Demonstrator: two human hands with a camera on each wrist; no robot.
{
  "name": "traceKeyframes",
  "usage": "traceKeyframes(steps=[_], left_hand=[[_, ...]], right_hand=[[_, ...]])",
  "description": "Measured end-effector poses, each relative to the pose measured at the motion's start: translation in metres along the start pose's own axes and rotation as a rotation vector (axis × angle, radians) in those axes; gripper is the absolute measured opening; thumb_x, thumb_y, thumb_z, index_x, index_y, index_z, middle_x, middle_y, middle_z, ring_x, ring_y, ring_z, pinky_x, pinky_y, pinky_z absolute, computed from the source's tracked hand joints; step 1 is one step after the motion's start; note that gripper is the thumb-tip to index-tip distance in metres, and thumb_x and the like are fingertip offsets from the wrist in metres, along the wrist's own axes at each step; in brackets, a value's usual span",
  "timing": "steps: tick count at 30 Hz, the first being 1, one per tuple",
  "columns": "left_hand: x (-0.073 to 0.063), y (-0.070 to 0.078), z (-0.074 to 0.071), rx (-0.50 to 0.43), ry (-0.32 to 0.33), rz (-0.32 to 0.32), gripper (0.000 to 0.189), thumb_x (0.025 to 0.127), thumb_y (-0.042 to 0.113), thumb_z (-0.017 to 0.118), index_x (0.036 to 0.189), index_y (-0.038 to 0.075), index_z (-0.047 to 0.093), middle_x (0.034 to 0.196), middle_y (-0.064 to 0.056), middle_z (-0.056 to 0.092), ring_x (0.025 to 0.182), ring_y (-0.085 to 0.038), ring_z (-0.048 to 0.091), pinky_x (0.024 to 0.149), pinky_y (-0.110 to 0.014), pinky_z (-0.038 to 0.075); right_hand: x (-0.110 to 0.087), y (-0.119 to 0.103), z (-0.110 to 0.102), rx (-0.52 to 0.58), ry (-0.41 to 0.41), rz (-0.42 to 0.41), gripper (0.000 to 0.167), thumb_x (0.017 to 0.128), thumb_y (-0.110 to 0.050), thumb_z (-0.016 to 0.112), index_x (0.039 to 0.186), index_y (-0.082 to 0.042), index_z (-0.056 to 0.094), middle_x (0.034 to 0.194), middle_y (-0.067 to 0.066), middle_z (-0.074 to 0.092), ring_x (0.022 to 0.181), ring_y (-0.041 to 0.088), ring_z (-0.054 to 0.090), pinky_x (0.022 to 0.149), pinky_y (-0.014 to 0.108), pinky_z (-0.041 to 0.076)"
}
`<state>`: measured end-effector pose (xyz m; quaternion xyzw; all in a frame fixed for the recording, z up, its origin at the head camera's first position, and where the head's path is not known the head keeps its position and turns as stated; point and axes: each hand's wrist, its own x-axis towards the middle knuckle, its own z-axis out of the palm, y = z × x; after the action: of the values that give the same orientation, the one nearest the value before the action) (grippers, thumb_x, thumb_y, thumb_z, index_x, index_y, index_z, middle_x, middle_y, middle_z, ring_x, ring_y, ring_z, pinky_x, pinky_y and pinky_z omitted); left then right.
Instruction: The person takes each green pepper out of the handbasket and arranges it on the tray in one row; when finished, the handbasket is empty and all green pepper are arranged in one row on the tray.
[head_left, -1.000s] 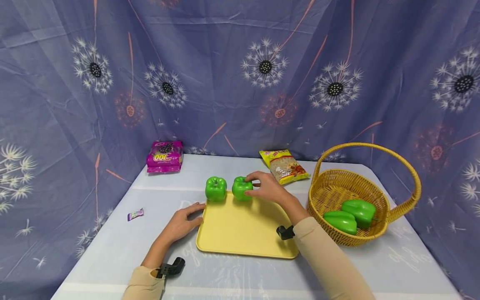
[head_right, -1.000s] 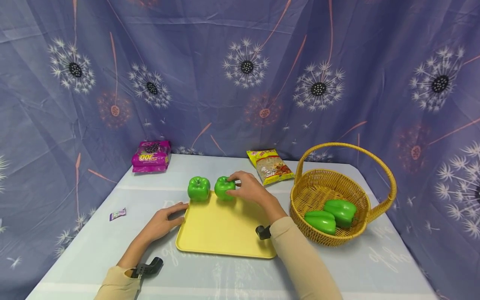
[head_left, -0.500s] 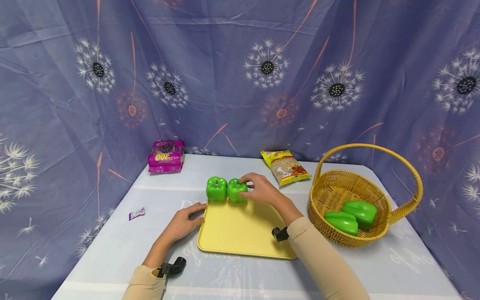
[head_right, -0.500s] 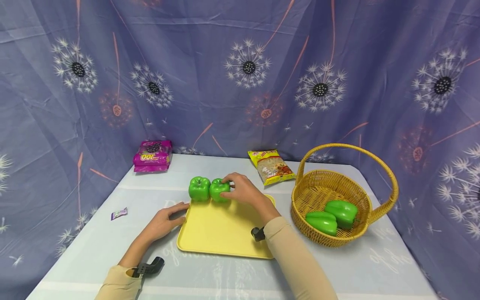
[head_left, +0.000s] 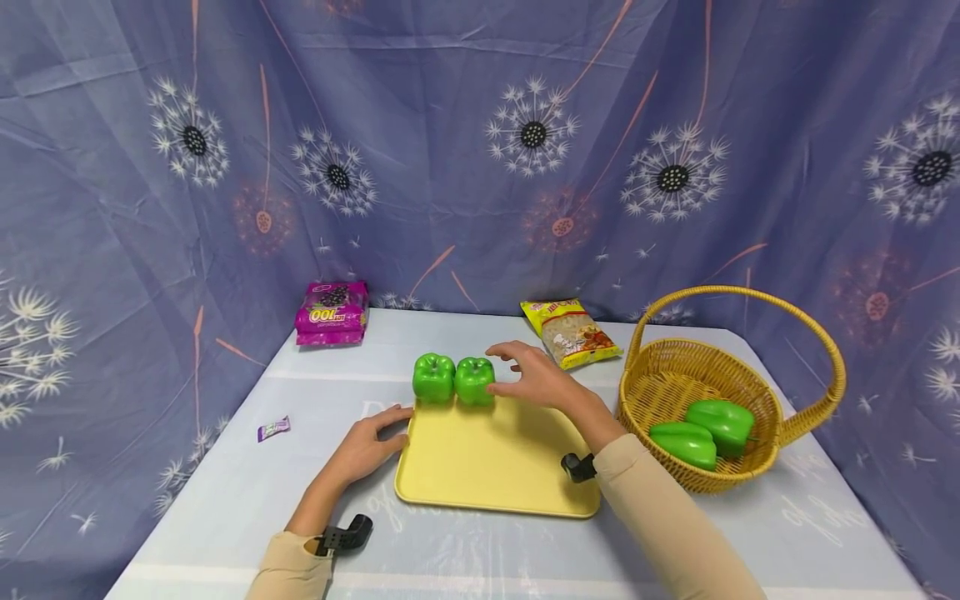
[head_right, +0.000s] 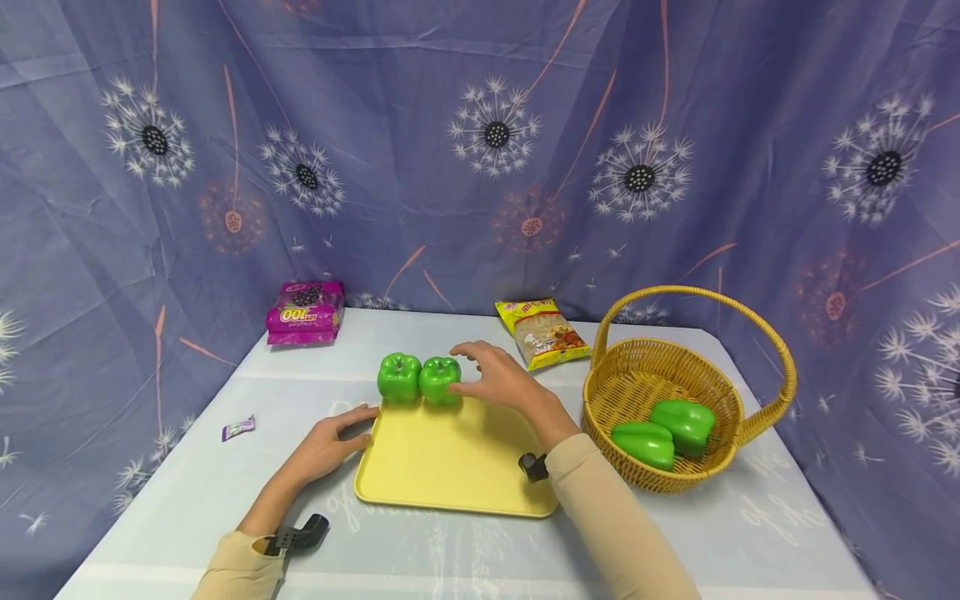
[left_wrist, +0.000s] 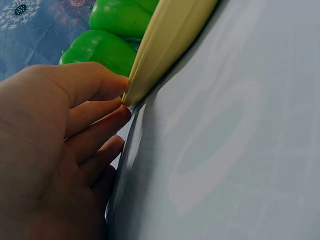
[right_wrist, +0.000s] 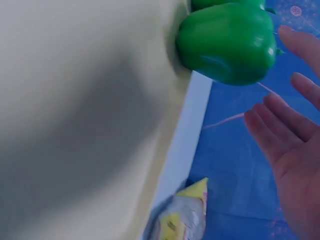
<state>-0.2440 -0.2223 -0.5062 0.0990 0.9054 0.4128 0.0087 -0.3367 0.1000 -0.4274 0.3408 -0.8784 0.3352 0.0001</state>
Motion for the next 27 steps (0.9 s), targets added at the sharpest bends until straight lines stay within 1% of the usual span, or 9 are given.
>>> traceKeyframes(steps=[4, 9, 13, 15, 21, 25, 27], left_hand=[[0.0, -0.001, 0.0, 0.001, 0.006, 0.003, 0.045, 0.089, 0.021, 0.066, 0.133, 0.019, 0.06, 0.142, -0.012, 0.048, 0.134, -0.032, 0.038, 0.109, -0.055, 0.026], [-0.001, -0.001, -0.001, 0.002, 0.002, 0.004, 0.045, 0.088, 0.021, 0.067, 0.133, 0.019, 0.06, 0.142, -0.013, 0.047, 0.134, -0.033, 0.038, 0.109, -0.056, 0.025], [-0.001, 0.0, -0.001, 0.002, -0.004, 0.01, 0.045, 0.089, 0.021, 0.066, 0.133, 0.018, 0.06, 0.143, -0.013, 0.047, 0.134, -0.033, 0.038, 0.109, -0.055, 0.026], [0.0, 0.001, -0.001, 0.005, -0.005, 0.008, 0.045, 0.089, 0.021, 0.066, 0.134, 0.017, 0.059, 0.143, -0.013, 0.047, 0.134, -0.033, 0.038, 0.109, -0.055, 0.026], [-0.001, 0.002, -0.002, 0.005, 0.001, -0.002, 0.045, 0.089, 0.021, 0.066, 0.134, 0.017, 0.059, 0.143, -0.013, 0.047, 0.134, -0.034, 0.037, 0.109, -0.056, 0.025], [0.0, 0.001, -0.002, 0.001, -0.001, 0.003, 0.045, 0.089, 0.021, 0.066, 0.134, 0.017, 0.059, 0.143, -0.013, 0.047, 0.134, -0.034, 0.037, 0.109, -0.056, 0.025], [0.0, 0.0, -0.001, 0.001, -0.001, 0.005, 0.045, 0.089, 0.022, 0.066, 0.134, 0.017, 0.059, 0.143, -0.013, 0.047, 0.134, -0.034, 0.038, 0.109, -0.056, 0.026]], right_hand=[[-0.007, -0.001, -0.012, -0.018, 0.003, 0.004, 0.052, 0.081, -0.036, 0.077, 0.128, -0.021, 0.058, 0.127, -0.005, 0.055, 0.115, 0.018, 0.053, 0.092, 0.032, 0.049], [-0.018, -0.001, -0.027, -0.023, -0.005, -0.004, 0.048, 0.084, -0.037, 0.074, 0.126, -0.021, 0.059, 0.126, 0.001, 0.057, 0.115, 0.019, 0.054, 0.092, 0.033, 0.05], [-0.029, 0.002, -0.039, -0.049, -0.002, 0.015, 0.046, 0.084, -0.039, 0.073, 0.125, -0.024, 0.059, 0.125, -0.003, 0.057, 0.112, 0.016, 0.056, 0.09, 0.032, 0.05], [-0.035, 0.005, -0.044, -0.052, 0.001, 0.016, 0.045, 0.085, -0.038, 0.073, 0.125, -0.023, 0.06, 0.125, -0.001, 0.057, 0.111, 0.017, 0.056, 0.089, 0.033, 0.05], [-0.051, 0.017, -0.055, -0.063, 0.002, 0.035, 0.045, 0.084, -0.036, 0.074, 0.124, -0.021, 0.06, 0.123, -0.003, 0.059, 0.108, 0.017, 0.058, 0.088, 0.034, 0.051], [-0.063, 0.024, -0.063, -0.048, 0.01, 0.057, 0.045, 0.084, -0.033, 0.075, 0.124, -0.02, 0.061, 0.123, -0.002, 0.059, 0.111, 0.017, 0.056, 0.089, 0.038, 0.051], [-0.069, 0.025, -0.068, -0.055, 0.012, 0.054, 0.044, 0.084, -0.032, 0.075, 0.124, -0.018, 0.061, 0.122, -0.001, 0.06, 0.113, 0.018, 0.055, 0.09, 0.04, 0.051]])
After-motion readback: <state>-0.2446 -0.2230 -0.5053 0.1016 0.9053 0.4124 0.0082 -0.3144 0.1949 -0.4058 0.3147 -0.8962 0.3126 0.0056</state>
